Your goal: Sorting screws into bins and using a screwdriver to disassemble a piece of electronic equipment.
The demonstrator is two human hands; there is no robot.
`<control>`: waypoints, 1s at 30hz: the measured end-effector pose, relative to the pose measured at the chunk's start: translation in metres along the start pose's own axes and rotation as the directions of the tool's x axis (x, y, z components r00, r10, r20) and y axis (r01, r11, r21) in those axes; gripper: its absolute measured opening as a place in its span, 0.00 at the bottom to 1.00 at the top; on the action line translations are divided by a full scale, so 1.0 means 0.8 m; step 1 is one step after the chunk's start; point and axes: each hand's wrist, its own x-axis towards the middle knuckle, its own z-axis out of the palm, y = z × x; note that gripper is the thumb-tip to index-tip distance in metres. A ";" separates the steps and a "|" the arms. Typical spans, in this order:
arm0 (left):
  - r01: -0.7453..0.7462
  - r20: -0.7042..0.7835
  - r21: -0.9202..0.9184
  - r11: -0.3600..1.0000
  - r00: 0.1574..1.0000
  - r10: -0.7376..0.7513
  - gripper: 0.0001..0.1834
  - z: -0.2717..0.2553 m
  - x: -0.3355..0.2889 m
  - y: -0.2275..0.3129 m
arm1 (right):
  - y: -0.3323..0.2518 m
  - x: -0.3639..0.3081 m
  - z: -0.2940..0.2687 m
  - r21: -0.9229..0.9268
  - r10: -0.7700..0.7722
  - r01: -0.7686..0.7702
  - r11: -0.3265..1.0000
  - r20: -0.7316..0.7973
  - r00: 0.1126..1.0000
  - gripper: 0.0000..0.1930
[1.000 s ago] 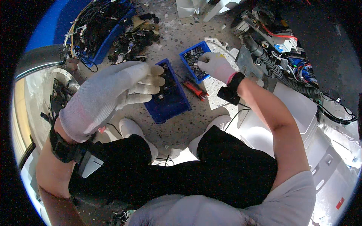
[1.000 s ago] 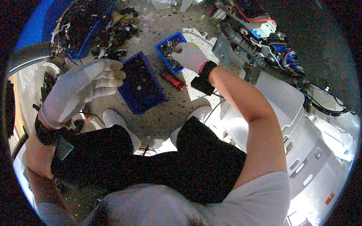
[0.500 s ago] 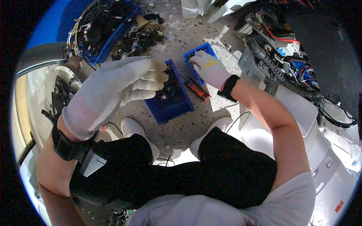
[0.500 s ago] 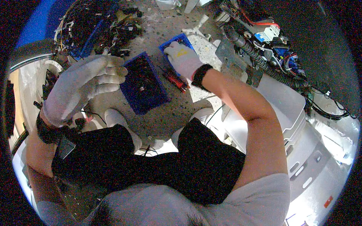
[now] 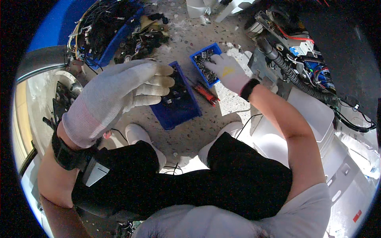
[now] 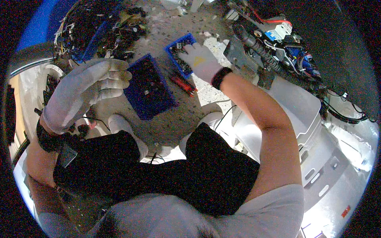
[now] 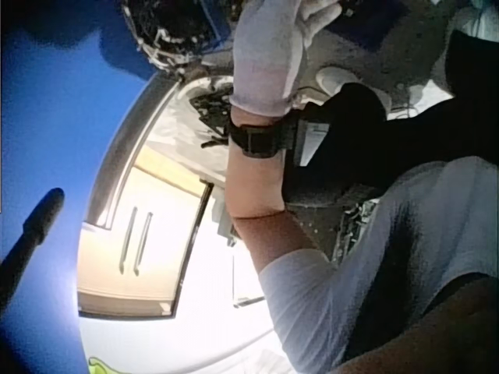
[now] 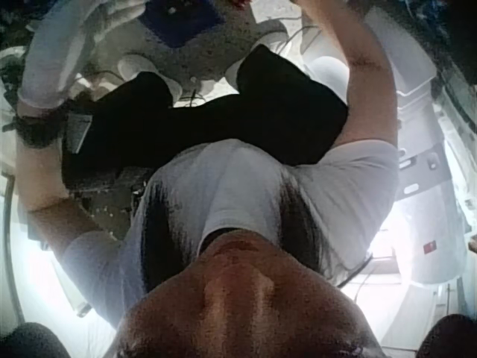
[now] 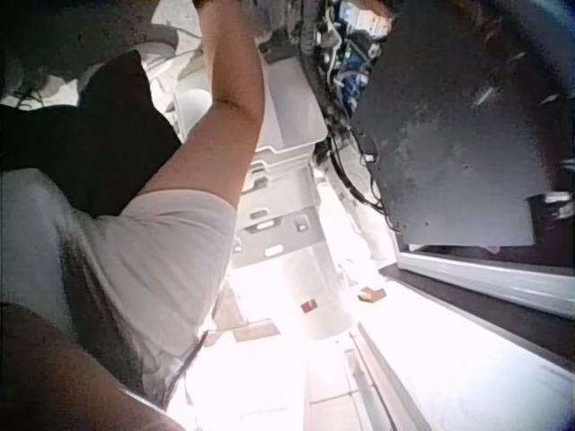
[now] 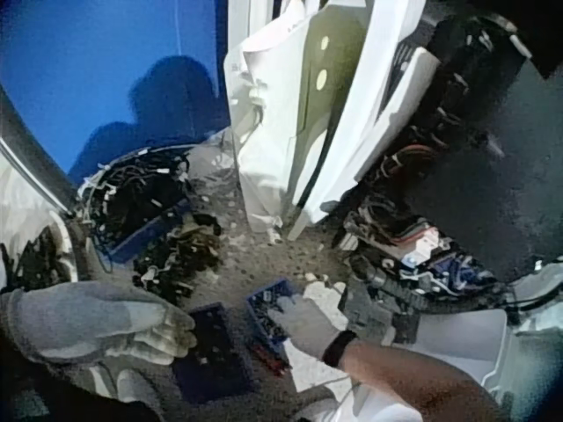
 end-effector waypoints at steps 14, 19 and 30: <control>0.006 0.004 0.028 1.000 1.000 -0.006 0.26 0.001 -0.001 -0.001 | 0.018 0.018 -0.012 -0.163 0.025 -0.020 0.986 0.033 0.999 0.17; 0.044 0.022 0.011 0.999 0.999 -0.044 0.25 -0.004 0.006 -0.005 | 0.009 0.028 0.000 -0.160 -0.037 0.046 0.986 0.059 0.998 0.15; 0.048 -0.009 0.037 0.998 0.999 -0.048 0.24 0.001 0.004 0.002 | 0.019 0.013 0.008 0.028 0.052 -0.051 0.998 -0.050 0.997 0.11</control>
